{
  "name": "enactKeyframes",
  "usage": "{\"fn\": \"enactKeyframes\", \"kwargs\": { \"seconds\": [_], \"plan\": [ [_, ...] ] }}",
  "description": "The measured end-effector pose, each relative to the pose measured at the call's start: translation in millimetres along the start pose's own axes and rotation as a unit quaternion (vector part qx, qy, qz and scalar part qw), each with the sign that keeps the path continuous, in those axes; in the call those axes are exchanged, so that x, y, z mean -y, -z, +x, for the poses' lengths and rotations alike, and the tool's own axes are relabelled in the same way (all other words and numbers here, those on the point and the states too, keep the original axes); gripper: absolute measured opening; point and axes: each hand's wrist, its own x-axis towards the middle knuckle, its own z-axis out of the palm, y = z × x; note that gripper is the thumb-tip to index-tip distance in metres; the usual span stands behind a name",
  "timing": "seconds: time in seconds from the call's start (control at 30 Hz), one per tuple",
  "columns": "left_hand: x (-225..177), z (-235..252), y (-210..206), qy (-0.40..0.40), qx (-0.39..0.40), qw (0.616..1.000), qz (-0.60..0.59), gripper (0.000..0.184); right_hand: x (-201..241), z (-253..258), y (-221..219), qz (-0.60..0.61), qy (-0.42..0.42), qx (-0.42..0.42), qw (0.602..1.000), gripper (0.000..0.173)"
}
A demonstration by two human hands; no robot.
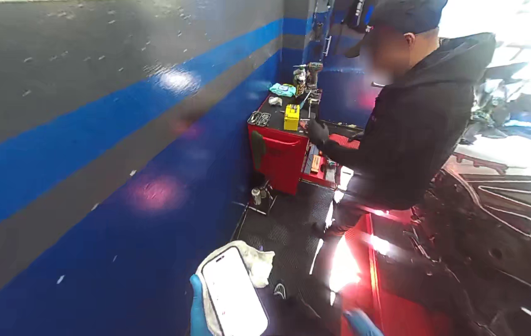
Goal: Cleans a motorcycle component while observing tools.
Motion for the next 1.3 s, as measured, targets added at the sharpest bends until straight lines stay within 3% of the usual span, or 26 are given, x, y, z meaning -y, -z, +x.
{"fn": "enactKeyframes", "kwargs": {
  "seconds": [0.1,0.23,0.33,0.43,0.53,0.67,0.83,0.93,1.3],
  "plan": [
    [-0.5,65.3,-7.8,0.012,0.049,0.999,0.007,0.061,139.2,24.9,46.8,-0.02,0.034,0.015,0.999,0.051],
    [-5.0,142.9,-56.0,0.026,0.041,0.997,0.052,0.061,249.7,40.1,86.5,0.043,0.171,-0.02,0.984,0.05],
    [0.8,208.9,-69.8,0.065,0.078,0.994,0.042,0.064,305.5,14.6,105.0,0.224,0.226,-0.032,0.948,0.064],
    [7.9,284.1,-87.3,0.106,0.113,0.986,0.059,0.066,348.9,-3.4,126.0,0.391,0.258,-0.047,0.882,0.055],
    [13.2,348.4,-123.3,0.126,0.112,0.981,0.095,0.064,383.4,4.1,136.8,0.435,0.27,-0.075,0.856,0.053],
    [29.0,436.6,-139.9,0.183,0.186,0.963,0.073,0.061,435.2,12.6,139.5,0.463,0.262,-0.119,0.838,0.054],
    [58.3,529.6,-158.8,0.267,0.253,0.929,0.047,0.062,473.5,31.1,134.7,0.484,0.232,-0.187,0.823,0.053],
    [72.8,561.0,-166.1,0.279,0.267,0.921,0.047,0.061,484.7,29.4,127.3,0.498,0.202,-0.212,0.816,0.052],
    [104.1,591.9,-170.9,0.357,0.255,0.899,-0.003,0.059,480.1,11.1,114.9,0.508,0.168,-0.269,0.8,0.049]
  ]
}}
